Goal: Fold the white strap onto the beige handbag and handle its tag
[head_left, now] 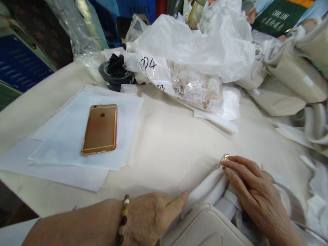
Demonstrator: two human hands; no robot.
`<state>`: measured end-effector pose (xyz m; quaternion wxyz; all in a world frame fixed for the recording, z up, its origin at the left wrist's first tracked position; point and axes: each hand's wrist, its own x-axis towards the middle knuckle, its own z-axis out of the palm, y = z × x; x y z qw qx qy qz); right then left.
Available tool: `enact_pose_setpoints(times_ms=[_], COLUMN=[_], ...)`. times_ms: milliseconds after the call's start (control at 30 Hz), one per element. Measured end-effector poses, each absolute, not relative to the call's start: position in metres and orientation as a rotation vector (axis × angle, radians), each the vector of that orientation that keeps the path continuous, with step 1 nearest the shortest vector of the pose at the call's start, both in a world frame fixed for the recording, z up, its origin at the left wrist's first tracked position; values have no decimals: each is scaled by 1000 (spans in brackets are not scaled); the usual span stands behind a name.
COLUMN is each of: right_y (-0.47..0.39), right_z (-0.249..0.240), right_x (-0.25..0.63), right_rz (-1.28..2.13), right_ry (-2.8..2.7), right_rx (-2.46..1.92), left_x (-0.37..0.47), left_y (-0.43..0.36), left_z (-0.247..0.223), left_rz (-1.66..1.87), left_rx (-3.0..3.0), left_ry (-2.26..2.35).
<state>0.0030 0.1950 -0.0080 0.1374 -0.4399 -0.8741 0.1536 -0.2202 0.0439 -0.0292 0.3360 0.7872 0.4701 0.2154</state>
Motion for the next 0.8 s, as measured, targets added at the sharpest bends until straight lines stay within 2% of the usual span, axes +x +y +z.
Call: enact_pose_setpoints(times_ms=[133,367,467,567,700,800], right_y=[195,192,191,191,191,191], right_z=[-9,-7,-5,-4,-4,-4], right_x=[5,-1,-4,-5,-6,-7], right_rz=[476,418,402,403,423,444], right_ry=[-2518,-2533,-2551,-2554,-2541,-2519], right_rx=[-1282,-1282,-1276,-1279,-1286,-1279], left_x=[-235,-232,-226,-215,-201,-203], left_y=[47,73,85,89,77,64], left_z=[-17,-18,-24,-29,-30,-27], left_rz=[539,521,447,464,652,756], left_rx=[2488,2726,2583,2188,1649,1864], left_ry=[1141,774,735,966,1289,1304])
